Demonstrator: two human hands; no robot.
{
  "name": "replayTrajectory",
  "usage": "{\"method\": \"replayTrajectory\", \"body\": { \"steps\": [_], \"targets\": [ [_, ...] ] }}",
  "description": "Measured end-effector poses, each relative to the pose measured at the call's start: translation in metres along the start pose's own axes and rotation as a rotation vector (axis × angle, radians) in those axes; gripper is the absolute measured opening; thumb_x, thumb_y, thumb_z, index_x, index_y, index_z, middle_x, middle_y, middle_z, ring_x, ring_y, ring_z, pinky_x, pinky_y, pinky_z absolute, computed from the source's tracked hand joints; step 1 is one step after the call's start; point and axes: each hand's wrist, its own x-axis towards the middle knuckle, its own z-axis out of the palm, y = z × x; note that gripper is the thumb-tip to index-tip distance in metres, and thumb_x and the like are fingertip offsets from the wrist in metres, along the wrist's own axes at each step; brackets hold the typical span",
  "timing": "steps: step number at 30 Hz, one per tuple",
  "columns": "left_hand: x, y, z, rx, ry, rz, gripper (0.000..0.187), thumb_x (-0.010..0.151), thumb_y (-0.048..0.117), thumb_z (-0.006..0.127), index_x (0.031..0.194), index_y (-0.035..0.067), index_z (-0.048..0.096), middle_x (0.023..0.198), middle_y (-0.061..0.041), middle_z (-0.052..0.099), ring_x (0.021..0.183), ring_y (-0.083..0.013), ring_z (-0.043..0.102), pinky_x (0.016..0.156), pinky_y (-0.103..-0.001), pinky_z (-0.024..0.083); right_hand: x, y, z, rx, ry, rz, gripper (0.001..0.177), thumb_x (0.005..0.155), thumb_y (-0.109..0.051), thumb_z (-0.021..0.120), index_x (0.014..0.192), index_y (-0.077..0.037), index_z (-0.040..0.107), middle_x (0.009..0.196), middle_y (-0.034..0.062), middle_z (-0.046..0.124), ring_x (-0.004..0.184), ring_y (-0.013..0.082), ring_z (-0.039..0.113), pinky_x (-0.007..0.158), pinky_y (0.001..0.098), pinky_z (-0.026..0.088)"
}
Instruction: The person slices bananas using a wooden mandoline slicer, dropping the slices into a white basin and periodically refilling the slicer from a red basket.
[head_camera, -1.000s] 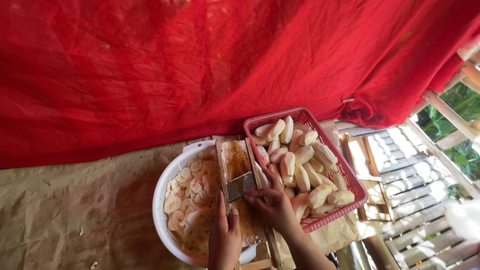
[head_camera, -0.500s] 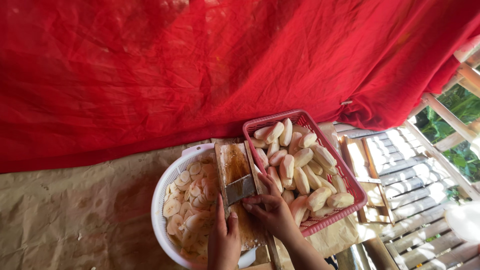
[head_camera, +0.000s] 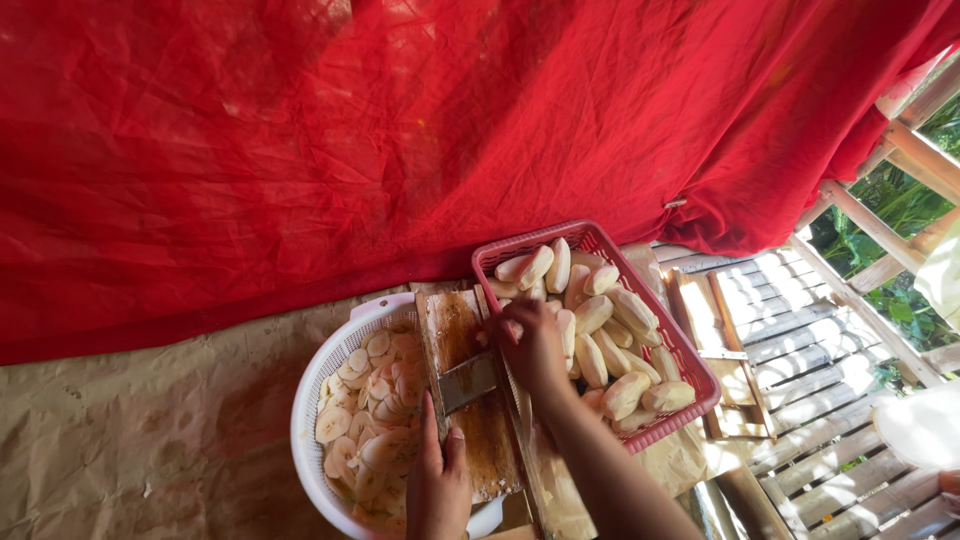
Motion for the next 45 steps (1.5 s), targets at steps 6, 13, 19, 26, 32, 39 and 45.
{"method": "replayTrajectory", "body": {
  "steps": [6, 13, 19, 26, 32, 39, 45],
  "targets": [
    [0.009, -0.014, 0.007, -0.051, 0.147, 0.288, 0.068, 0.099, 0.033, 0.05, 0.16, 0.03, 0.021, 0.135, -0.013, 0.067, 0.096, -0.0331, 0.077, 0.074, -0.042, 0.061, 0.115, 0.075, -0.032, -0.574, 0.083, 0.088, 0.029, 0.103, -0.022, 0.053, 0.122, -0.008, 0.069, 0.109, 0.0266, 0.07, 0.101, 0.042, 0.069, 0.087, 0.0488, 0.054],
    [0.01, -0.012, 0.007, -0.141, 0.321, 0.698, 0.064, 0.102, 0.026, 0.05, 0.16, 0.016, 0.022, 0.142, -0.029, 0.055, 0.109, -0.0404, 0.069, 0.078, -0.044, 0.06, 0.162, 0.137, -0.023, -0.759, -0.247, 0.275, 0.042, 0.103, -0.036, 0.051, 0.138, -0.013, 0.049, 0.124, 0.0254, 0.067, 0.117, 0.0446, 0.065, 0.102, 0.0587, 0.046],
    [0.009, -0.007, 0.005, -0.029, 0.07, 0.188, 0.071, 0.1, 0.034, 0.049, 0.163, 0.033, 0.018, 0.112, -0.017, 0.077, 0.089, -0.0317, 0.078, 0.074, -0.043, 0.06, 0.167, 0.144, -0.059, -0.086, -0.059, 0.022, 0.069, 0.076, -0.016, 0.083, 0.137, -0.011, 0.051, 0.124, 0.0171, 0.069, 0.113, 0.0301, 0.069, 0.092, 0.0442, 0.058],
    [0.011, -0.015, 0.007, -0.075, 0.099, 0.247, 0.07, 0.099, 0.033, 0.049, 0.162, 0.03, 0.018, 0.124, -0.015, 0.072, 0.095, -0.0337, 0.076, 0.077, -0.045, 0.06, 0.015, 0.015, -0.058, 0.581, -0.176, 0.12, 0.056, 0.095, -0.01, 0.065, 0.145, -0.013, 0.041, 0.112, 0.0077, 0.062, 0.098, 0.0182, 0.067, 0.082, 0.037, 0.063],
    [0.01, -0.021, 0.006, -0.153, 0.189, 0.457, 0.068, 0.098, 0.031, 0.051, 0.16, 0.023, 0.025, 0.131, -0.019, 0.066, 0.104, -0.0397, 0.072, 0.08, -0.048, 0.058, -0.129, -0.064, -0.042, -0.05, -0.205, -0.369, 0.075, 0.077, -0.014, 0.082, 0.14, -0.005, 0.043, 0.127, 0.0236, 0.061, 0.109, 0.0468, 0.066, 0.085, 0.0465, 0.057],
    [0.005, -0.01, 0.0, -0.171, 0.158, 0.439, 0.068, 0.097, 0.031, 0.05, 0.16, 0.027, 0.023, 0.139, -0.016, 0.062, 0.111, -0.0389, 0.068, 0.085, -0.048, 0.056, -0.069, -0.069, -0.014, 0.001, -0.114, -0.128, 0.067, 0.082, -0.017, 0.083, 0.137, -0.009, 0.045, 0.131, 0.0193, 0.062, 0.101, 0.0357, 0.07, 0.081, 0.041, 0.058],
    [-0.002, 0.0, -0.006, -0.076, 0.101, 0.288, 0.073, 0.098, 0.034, 0.048, 0.165, 0.033, 0.019, 0.136, -0.013, 0.065, 0.101, -0.0385, 0.073, 0.079, -0.048, 0.059, -0.014, -0.049, -0.004, 0.191, -0.019, -0.383, 0.064, 0.086, -0.007, 0.08, 0.138, -0.007, 0.043, 0.127, 0.0207, 0.06, 0.112, 0.0349, 0.068, 0.091, 0.0393, 0.062]
  ]
}}
